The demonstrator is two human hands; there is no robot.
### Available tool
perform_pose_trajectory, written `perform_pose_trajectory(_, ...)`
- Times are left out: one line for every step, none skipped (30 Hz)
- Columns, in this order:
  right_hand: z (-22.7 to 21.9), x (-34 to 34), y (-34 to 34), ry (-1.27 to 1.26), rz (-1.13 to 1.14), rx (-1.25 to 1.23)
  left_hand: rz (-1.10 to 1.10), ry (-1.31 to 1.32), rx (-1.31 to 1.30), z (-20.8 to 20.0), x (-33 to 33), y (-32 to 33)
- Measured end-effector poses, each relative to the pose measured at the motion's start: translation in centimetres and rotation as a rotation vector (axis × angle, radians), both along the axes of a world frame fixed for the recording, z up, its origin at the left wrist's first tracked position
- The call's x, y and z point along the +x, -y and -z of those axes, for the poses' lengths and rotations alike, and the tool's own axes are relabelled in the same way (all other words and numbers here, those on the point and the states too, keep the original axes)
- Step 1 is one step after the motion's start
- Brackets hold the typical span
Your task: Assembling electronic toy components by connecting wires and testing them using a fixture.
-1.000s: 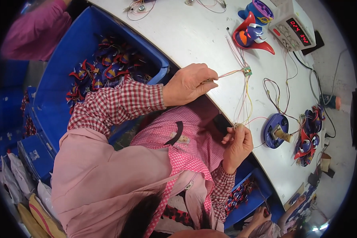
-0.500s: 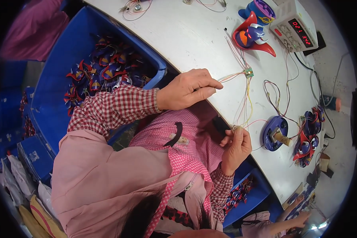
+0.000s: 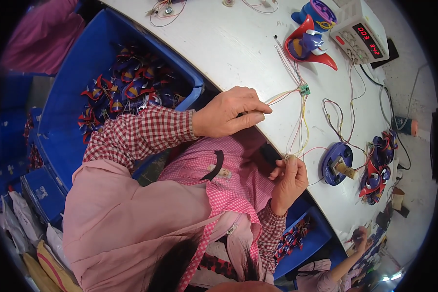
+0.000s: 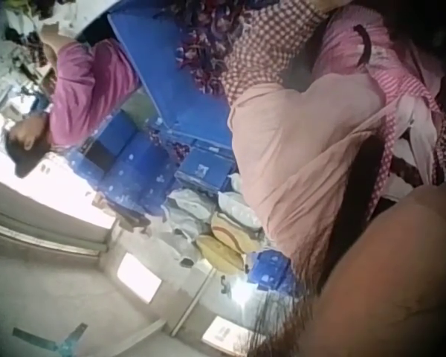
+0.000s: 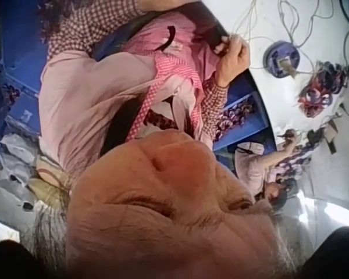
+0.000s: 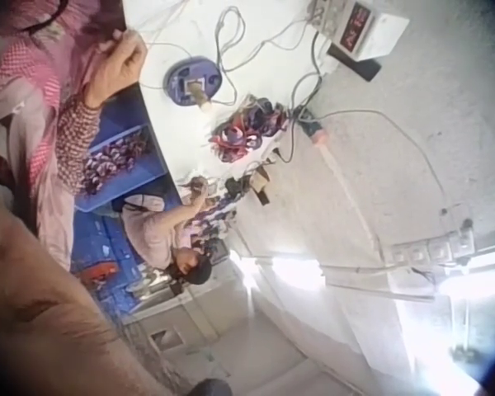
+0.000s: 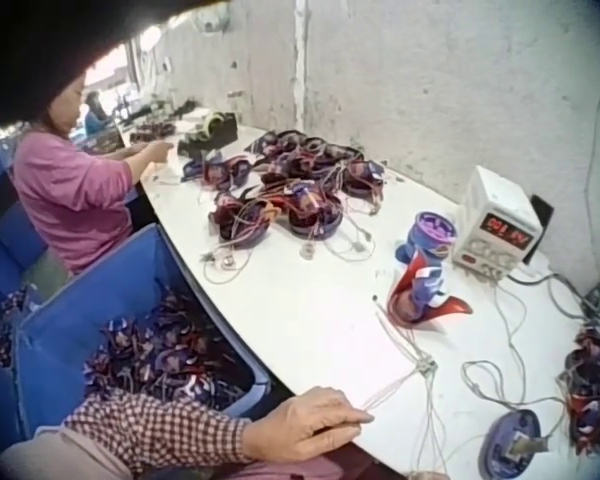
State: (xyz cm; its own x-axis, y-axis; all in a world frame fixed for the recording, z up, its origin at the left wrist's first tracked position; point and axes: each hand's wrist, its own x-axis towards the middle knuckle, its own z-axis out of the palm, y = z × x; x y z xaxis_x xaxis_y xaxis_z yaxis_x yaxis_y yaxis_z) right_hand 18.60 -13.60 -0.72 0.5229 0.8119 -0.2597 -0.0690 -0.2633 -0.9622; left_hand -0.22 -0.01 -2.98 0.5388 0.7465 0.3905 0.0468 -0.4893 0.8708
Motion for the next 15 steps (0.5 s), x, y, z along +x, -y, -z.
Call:
perform_pose_trajectory(0.0, 0.0, 0.0, -0.001, 0.000, 0.002, 0.000, 0.003, 0.002, 0.1, 0.0, 0.0)
perform_pose_trajectory(0.0, 0.0, 0.0, -0.003, 0.001, 0.003, 0.000, 0.003, 0.002, 0.1, 0.0, 0.0)
perform_pose_trajectory(0.0, 0.0, 0.0, -0.002, 0.001, 0.004, 0.009, -0.001, 0.002, 0.2, 0.0, 0.0)
perform_pose_trajectory(0.0, 0.0, 0.1, -0.003, 0.000, 0.006, 0.019, -0.005, 0.002, 0.2, 0.0, -0.1)
perform_pose_trajectory(0.0, 0.1, 0.1, -0.003, -0.001, 0.008, 0.028, -0.009, 0.002, 0.1, -0.1, -0.1)
perform_pose_trajectory(0.0, 0.1, 0.0, -0.003, -0.002, 0.015, 0.030, -0.007, 0.008, 0.0, -0.1, -0.2)
perform_pose_trajectory(0.1, 0.2, 0.0, 0.000, 0.000, 0.022, 0.029, -0.049, -0.003, -0.4, -0.2, 0.0)
perform_pose_trajectory(0.0, 0.2, 0.0, -0.004, -0.001, 0.013, 0.028, -0.090, -0.013, -0.8, -0.3, 0.1)
perform_pose_trajectory(0.0, 0.2, 0.1, -0.008, -0.002, 0.006, 0.027, -0.130, -0.022, -1.2, -0.2, 0.0)
perform_pose_trajectory(-0.1, 0.2, 0.2, -0.012, -0.003, 0.000, 0.031, -0.127, -0.011, -1.7, 0.0, -0.5)
perform_pose_trajectory(0.0, 0.3, 0.1, -0.007, -0.005, 0.013, -0.101, -0.145, 0.153, -2.0, 0.0, -1.6)
perform_pose_trajectory(0.1, 0.3, 0.1, -0.010, -0.018, 0.012, -0.231, -0.164, 0.320, -2.5, 0.1, -3.0)
perform_pose_trajectory(0.2, 0.3, 0.2, -0.012, -0.030, 0.011, -0.362, -0.179, 0.486, -3.1, 0.2, -4.5)
perform_pose_trajectory(0.2, 0.2, 0.4, -0.015, -0.039, 0.008, -0.364, -0.104, 0.447, -3.9, 0.8, -6.8)
perform_pose_trajectory(0.2, 0.4, 0.6, -0.013, -0.039, 0.033, -0.368, -0.028, 0.419, -4.8, 2.2, -9.7)
